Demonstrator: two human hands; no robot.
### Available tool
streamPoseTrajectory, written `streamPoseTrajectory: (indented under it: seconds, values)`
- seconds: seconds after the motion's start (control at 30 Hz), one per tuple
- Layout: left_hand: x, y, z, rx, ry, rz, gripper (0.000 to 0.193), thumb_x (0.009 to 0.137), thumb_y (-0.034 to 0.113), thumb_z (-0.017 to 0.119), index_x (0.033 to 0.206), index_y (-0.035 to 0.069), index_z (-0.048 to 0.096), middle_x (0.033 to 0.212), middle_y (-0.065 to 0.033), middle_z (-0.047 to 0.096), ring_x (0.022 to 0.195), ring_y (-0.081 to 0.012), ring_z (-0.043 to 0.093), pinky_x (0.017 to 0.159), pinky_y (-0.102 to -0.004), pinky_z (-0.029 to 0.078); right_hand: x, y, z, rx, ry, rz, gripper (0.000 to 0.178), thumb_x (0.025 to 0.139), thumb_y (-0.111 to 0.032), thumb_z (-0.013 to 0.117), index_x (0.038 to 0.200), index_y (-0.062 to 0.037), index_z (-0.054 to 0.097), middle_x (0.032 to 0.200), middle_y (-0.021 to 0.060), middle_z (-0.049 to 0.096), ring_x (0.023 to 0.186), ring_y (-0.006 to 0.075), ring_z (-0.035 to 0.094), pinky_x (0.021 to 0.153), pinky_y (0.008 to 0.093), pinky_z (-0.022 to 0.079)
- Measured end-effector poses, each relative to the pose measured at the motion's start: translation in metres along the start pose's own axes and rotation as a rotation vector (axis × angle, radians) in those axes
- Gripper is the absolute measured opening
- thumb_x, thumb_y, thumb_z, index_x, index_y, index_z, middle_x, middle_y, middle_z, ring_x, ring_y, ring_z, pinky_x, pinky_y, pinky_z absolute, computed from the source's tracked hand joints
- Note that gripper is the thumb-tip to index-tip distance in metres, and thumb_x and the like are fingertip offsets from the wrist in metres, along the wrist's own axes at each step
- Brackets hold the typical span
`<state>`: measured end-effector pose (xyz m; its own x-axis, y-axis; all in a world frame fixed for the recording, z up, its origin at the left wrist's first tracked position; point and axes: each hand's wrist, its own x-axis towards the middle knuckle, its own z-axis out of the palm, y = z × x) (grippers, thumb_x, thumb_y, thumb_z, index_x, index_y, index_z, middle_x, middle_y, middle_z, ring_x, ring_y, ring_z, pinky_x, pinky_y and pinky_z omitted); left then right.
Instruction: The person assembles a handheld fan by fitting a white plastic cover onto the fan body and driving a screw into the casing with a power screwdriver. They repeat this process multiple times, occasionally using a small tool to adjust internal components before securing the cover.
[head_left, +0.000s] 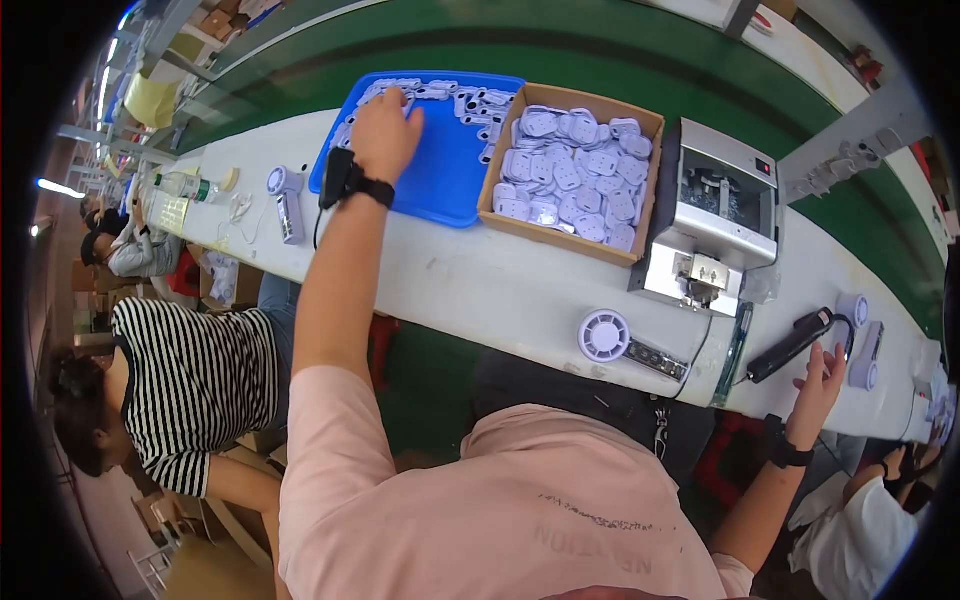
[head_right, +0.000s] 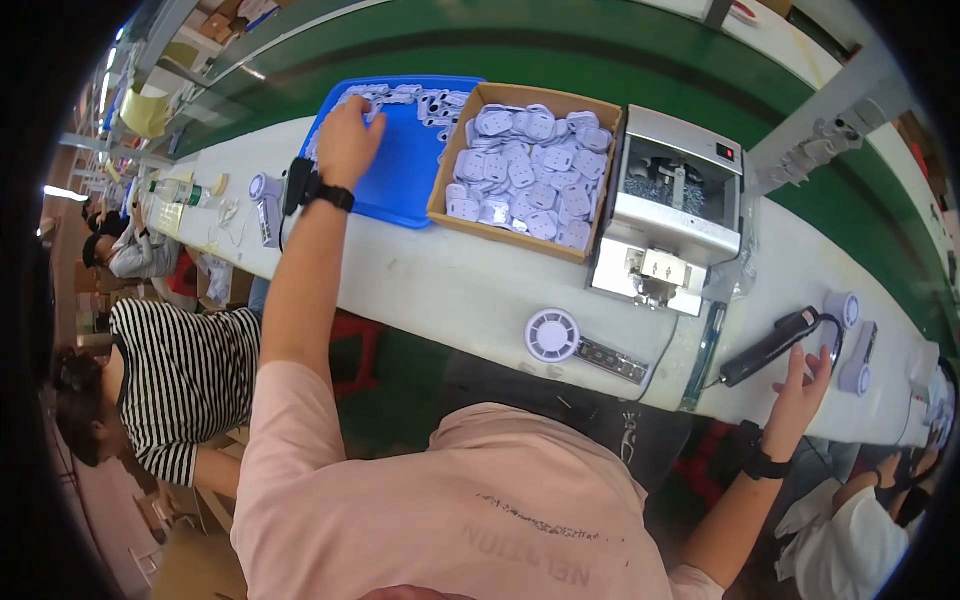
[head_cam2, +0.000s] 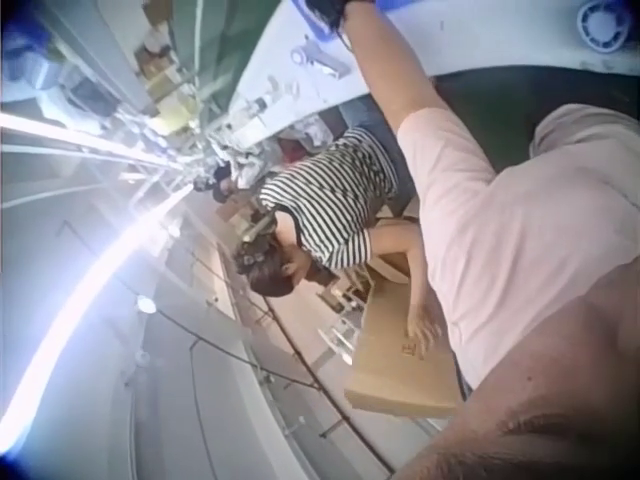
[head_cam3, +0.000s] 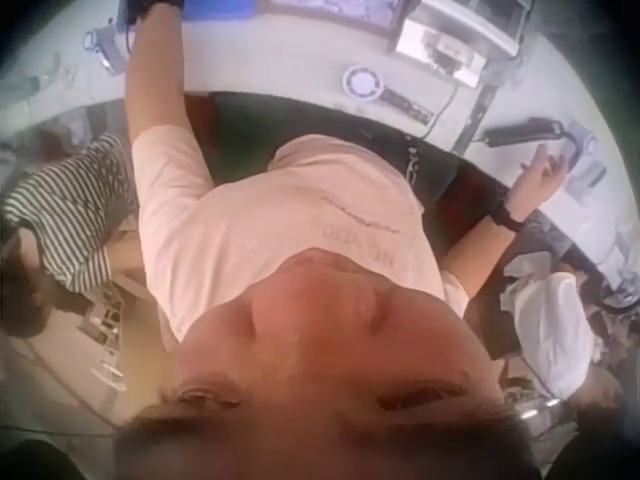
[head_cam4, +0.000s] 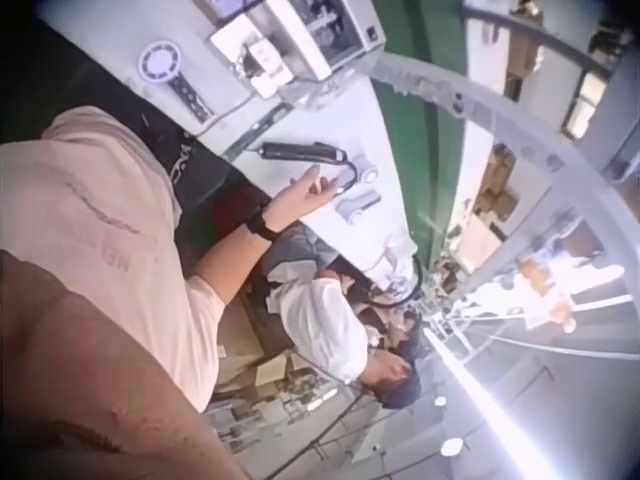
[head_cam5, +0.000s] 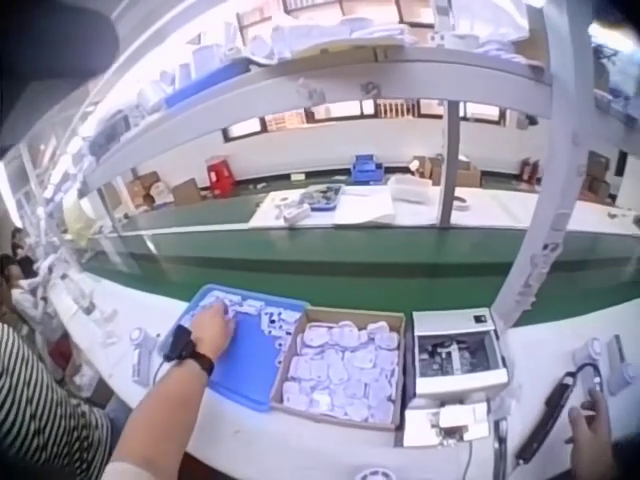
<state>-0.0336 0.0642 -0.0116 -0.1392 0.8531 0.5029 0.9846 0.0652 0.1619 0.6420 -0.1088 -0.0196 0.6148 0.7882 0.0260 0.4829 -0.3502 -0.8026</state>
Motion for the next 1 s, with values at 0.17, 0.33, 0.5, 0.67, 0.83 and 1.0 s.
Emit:
streamPoseTrajectory:
  seconds: [0.17,0.33,0.5,0.67,0.83,1.0]
  values:
    - [0.026,-0.058,0.047,0.230,-0.216,-0.141,0.029,0.094,0.027,0.071,0.115,0.008,0.068,0.106,-0.0224,0.076,0.100,-0.0436,0.073,0.085,-0.0553,0.058,-0.037,-0.026,-0.014,0.051,-0.029,-0.104,0.058,0.103,-0.031,0.070,0.151,-0.0043,0.053,0.129,0.0104,0.060,0.103,0.0168,0.060,0.076,0.0291,0.051]
    - [0.000,-0.028,-0.005,-0.483,-0.155,-0.247,0.023,0.096,0.018,0.075,0.112,0.004,0.066,0.093,-0.0111,0.075,0.082,-0.0213,0.071,0.073,-0.0350,0.056,-0.084,-0.070,-0.018,0.237,-0.097,-0.197,0.041,0.105,-0.014,0.065,0.144,-0.0033,0.058,0.121,0.0049,0.064,0.099,0.0111,0.061,0.081,0.0265,0.050]
    - [-0.148,0.147,-0.081,-1.420,-0.191,-0.154,0.023,0.092,-0.006,0.075,0.104,0.004,0.058,0.105,-0.0080,0.070,0.094,-0.0157,0.065,0.085,-0.0284,0.055,-0.146,-0.125,0.011,0.218,-0.715,-0.296,0.030,0.096,0.001,0.069,0.126,0.0000,0.070,0.113,0.0062,0.069,0.098,0.0123,0.065,0.087,0.0270,0.054]
    - [-0.240,0.237,-0.099,-1.537,-0.376,0.114,0.030,0.084,-0.004,0.082,0.096,0.005,0.056,0.113,-0.0152,0.072,0.096,-0.0283,0.068,0.086,-0.0397,0.055,-0.180,-0.142,0.053,0.378,-0.848,-0.427,0.030,0.094,0.001,0.073,0.124,0.0018,0.069,0.111,0.0093,0.071,0.100,0.0170,0.067,0.089,0.0295,0.056]
    - [-0.235,0.243,-0.107,-1.341,-0.336,0.271,0.032,0.080,0.000,0.085,0.098,0.005,0.059,0.113,-0.0142,0.072,0.096,-0.0335,0.067,0.086,-0.0415,0.054,-0.185,-0.118,0.057,0.579,-0.761,-0.212,0.030,0.093,-0.004,0.077,0.122,-0.0005,0.070,0.104,0.0118,0.070,0.094,0.0203,0.070,0.081,0.0303,0.056]
    - [-0.196,0.207,-0.104,-1.013,-0.247,0.358,0.032,0.079,0.004,0.085,0.106,0.005,0.067,0.114,-0.0140,0.071,0.104,-0.0355,0.066,0.090,-0.0435,0.053,-0.135,-0.135,0.052,-0.097,-0.773,-0.701,0.025,0.091,-0.006,0.078,0.115,-0.0037,0.072,0.095,0.0124,0.069,0.086,0.0238,0.071,0.073,0.0319,0.055]
